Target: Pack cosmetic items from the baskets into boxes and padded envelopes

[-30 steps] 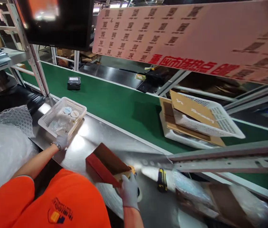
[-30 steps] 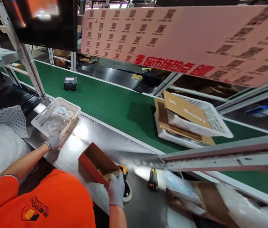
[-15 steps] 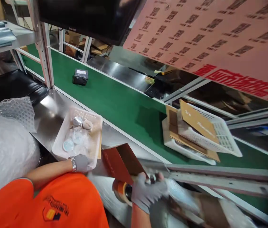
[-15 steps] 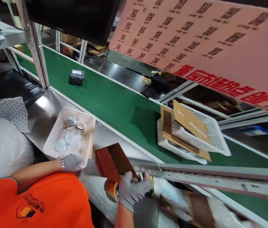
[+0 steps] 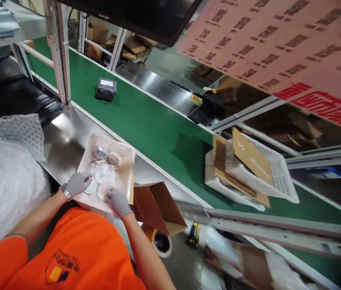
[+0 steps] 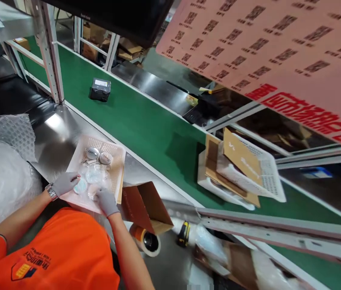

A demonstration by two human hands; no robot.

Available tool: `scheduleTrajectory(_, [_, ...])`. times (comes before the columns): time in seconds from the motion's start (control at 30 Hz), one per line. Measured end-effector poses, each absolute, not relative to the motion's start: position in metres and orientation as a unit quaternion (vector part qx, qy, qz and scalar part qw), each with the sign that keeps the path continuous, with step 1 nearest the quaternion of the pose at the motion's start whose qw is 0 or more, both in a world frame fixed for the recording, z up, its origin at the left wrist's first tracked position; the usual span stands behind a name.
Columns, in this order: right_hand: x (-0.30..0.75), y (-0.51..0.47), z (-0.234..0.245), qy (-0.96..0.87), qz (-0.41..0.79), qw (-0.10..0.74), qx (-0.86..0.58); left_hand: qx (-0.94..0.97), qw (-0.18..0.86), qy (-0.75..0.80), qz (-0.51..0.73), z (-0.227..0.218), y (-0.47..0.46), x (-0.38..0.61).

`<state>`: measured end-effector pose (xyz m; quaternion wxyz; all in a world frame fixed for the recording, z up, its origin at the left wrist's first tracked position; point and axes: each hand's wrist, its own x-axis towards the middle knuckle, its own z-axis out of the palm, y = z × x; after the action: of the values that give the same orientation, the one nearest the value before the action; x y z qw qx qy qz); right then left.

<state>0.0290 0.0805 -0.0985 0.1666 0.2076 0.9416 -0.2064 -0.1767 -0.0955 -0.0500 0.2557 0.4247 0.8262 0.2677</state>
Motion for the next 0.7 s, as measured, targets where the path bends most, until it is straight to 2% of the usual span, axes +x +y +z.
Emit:
scheduleTrajectory(0.13, [0.027, 0.081, -0.104, 0.952, -0.198, 0.170, 0.160, 0.387, 0.246, 0.832, 0.311, -0.062, -0.108, -0.181])
scheduleTrajectory(0.33, [0.014, 0.077, -0.120, 0.942, -0.269, 0.142, 0.145, 0.341, 0.237, 0.830, 0.371, -0.067, -0.113, -0.177])
scheduleTrajectory(0.43, [0.013, 0.081, -0.111, 0.923, -0.320, 0.087, 0.197, 0.295, 0.195, 0.837, 0.418, -0.058, -0.114, -0.174])
scheduleTrajectory(0.53, [0.010, 0.087, -0.083, 0.847, -0.447, -0.017, 0.289, 0.244, 0.161, 0.838, 0.460, -0.043, -0.113, -0.164])
scheduleTrajectory(0.63, [0.001, 0.088, -0.049, 0.740, -0.578, -0.105, 0.329, 0.253, 0.215, 0.815, 0.475, -0.030, -0.104, -0.146])
scheduleTrajectory(0.7, [-0.008, 0.083, -0.034, 0.724, -0.602, -0.119, 0.314, 0.264, 0.255, 0.806, 0.463, -0.024, -0.093, -0.133])
